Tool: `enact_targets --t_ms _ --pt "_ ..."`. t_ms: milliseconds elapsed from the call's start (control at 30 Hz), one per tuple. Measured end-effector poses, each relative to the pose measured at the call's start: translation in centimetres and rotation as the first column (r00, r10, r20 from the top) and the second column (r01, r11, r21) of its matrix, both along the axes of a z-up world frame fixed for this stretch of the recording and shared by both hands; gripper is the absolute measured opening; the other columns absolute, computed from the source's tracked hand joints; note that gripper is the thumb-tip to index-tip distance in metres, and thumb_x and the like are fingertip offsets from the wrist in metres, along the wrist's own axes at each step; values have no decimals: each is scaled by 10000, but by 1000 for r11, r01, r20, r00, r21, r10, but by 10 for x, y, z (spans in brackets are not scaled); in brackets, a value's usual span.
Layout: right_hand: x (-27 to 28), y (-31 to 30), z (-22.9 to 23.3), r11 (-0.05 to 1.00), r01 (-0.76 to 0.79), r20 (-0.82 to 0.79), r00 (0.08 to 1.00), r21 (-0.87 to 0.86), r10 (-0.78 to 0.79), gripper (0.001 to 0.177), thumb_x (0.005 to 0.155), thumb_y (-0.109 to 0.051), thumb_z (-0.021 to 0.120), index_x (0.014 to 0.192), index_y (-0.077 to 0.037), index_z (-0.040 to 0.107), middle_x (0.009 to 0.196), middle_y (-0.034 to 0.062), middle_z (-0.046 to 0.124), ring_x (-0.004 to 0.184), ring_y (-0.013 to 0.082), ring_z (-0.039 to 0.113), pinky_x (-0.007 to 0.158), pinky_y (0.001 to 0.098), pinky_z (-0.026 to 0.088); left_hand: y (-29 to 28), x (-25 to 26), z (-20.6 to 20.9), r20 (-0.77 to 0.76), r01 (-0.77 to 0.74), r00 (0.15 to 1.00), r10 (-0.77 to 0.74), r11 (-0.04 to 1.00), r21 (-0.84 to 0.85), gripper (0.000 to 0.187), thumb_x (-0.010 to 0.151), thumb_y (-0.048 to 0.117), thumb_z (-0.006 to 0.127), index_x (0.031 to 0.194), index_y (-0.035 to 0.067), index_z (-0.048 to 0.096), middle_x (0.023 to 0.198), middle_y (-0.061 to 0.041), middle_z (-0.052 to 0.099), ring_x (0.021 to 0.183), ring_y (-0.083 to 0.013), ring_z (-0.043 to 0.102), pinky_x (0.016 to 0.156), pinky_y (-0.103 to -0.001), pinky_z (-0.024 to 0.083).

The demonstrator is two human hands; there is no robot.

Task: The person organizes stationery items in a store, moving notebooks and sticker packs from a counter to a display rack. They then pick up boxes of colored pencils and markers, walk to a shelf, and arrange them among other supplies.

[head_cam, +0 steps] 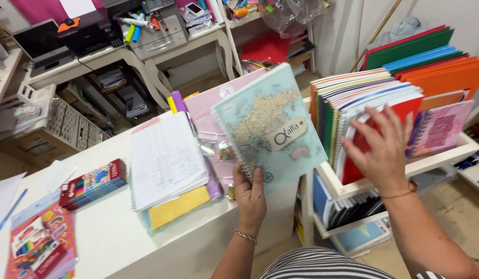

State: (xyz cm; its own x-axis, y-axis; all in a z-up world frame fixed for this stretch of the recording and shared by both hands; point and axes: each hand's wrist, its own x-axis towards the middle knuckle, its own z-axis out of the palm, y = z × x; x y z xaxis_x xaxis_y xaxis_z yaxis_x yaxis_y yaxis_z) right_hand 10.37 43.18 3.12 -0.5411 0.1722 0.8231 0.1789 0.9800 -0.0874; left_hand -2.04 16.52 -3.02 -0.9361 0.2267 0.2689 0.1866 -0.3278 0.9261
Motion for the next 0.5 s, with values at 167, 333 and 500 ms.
enact_targets --t_ms 167,333,500 --pt "37 19 -23 975 -204 -88 974 83 211 601 928 -408 801 1416 -182 535 1533 87 553 1506 367 417 1326 609 39 48 29 13 -140 15 990 3 992 126 323 1051 161 562 1355 80 490 1281 -76 624 1209 -178 579 1062 -334 464" --pt "61 28 -38 942 -310 -153 932 131 328 549 861 -339 894 1271 -166 572 1293 80 627 1319 328 541 1312 605 163 101 47 -3 -190 67 981 -49 994 90 262 1056 216 558 1267 84 475 1221 -96 624 1156 -191 588 1042 -345 452" --pt "77 16 -40 923 -378 -307 872 71 381 383 713 -284 918 1043 -254 726 1081 -21 712 1076 275 607 1287 567 210 159 42 -55 -394 123 914 -100 992 34 213 1018 74 609 1223 28 577 1012 -85 618 958 -149 548 881 -394 509"
